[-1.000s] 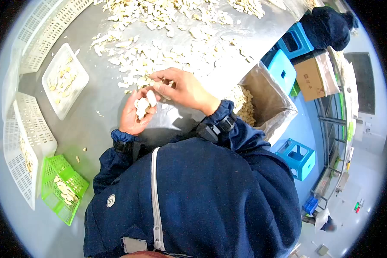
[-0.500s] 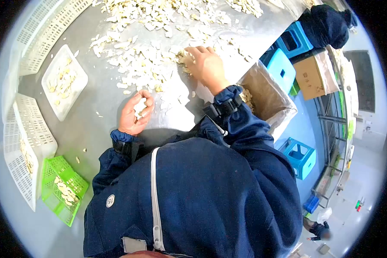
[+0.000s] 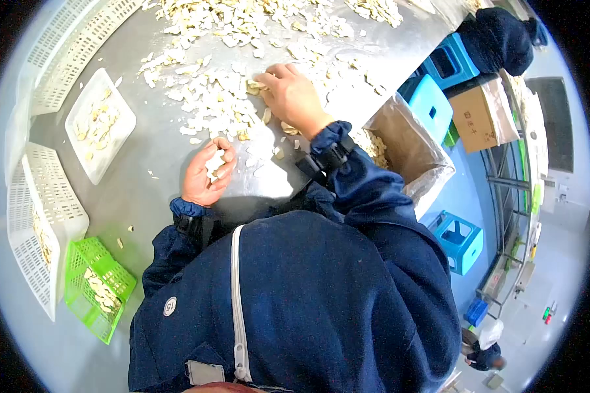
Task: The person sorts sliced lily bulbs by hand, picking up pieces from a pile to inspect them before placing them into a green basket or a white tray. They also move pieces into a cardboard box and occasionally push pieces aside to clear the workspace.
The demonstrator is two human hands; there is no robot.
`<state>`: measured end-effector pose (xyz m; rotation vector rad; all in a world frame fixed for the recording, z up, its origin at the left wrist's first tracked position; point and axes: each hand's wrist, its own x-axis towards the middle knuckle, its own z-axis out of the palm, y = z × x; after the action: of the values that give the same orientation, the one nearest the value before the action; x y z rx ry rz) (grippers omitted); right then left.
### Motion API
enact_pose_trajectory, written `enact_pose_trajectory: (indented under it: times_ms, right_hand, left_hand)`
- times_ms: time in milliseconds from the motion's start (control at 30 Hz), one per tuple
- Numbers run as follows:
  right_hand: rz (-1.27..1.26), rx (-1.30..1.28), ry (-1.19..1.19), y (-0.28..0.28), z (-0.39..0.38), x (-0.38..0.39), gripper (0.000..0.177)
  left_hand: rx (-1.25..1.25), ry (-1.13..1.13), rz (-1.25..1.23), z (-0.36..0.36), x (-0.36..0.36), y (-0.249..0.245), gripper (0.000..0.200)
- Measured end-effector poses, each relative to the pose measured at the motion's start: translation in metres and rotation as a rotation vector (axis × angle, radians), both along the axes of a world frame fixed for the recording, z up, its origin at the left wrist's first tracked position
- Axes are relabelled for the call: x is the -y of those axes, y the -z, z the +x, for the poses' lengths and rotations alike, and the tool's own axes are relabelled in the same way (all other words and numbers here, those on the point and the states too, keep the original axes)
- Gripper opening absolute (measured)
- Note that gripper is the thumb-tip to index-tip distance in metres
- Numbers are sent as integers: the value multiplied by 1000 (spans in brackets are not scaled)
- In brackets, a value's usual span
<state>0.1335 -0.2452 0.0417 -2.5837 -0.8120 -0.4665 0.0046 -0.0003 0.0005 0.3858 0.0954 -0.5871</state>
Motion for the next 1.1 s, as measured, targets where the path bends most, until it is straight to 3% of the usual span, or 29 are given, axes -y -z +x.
enact_pose_trajectory:
  times_ms: [67, 167, 300, 433, 467, 567, 633, 700, 900, 1000, 1100]
  right_hand:
    - [-79, 86, 8, 6, 8, -8, 21]
    - [-68, -67, 63, -1, 6, -9, 22]
    - [199, -741, 168, -33, -21, 5, 29]
    - [218, -348, 246, -30, -34, 29, 28]
    - [167, -411, 320, -35, -36, 32, 25]
    - [160, -477, 191, -30, -43, 26, 22]
    - [65, -234, 93, -17, -48, 14, 18]
    - [-38, -163, 53, -11, -45, 10, 18]
    - [-77, -325, 180, -19, -50, 9, 20]
    - [168, -647, 165, -36, -54, 0, 20]
    - [474, -945, -87, -51, -55, -16, 27]
  left_hand:
    - [-13, 1, 24, -1, -1, -2, 21]
    - [-33, -9, 49, -2, -3, -4, 21]
    - [-27, -7, 32, 0, 0, -1, 23]
    - [-10, 1, 11, 0, 1, 2, 23]
    - [-7, -3, 5, 0, 1, 2, 23]
    - [-13, -5, 1, 0, 1, 3, 23]
    - [-13, -8, -1, 0, 1, 3, 23]
    - [-6, -15, -5, 0, 0, 2, 23]
    - [-7, -18, -1, -1, 1, 2, 25]
    - [-10, -1, -16, 1, 1, -3, 30]
    - [-68, -53, 108, 1, 8, -22, 37]
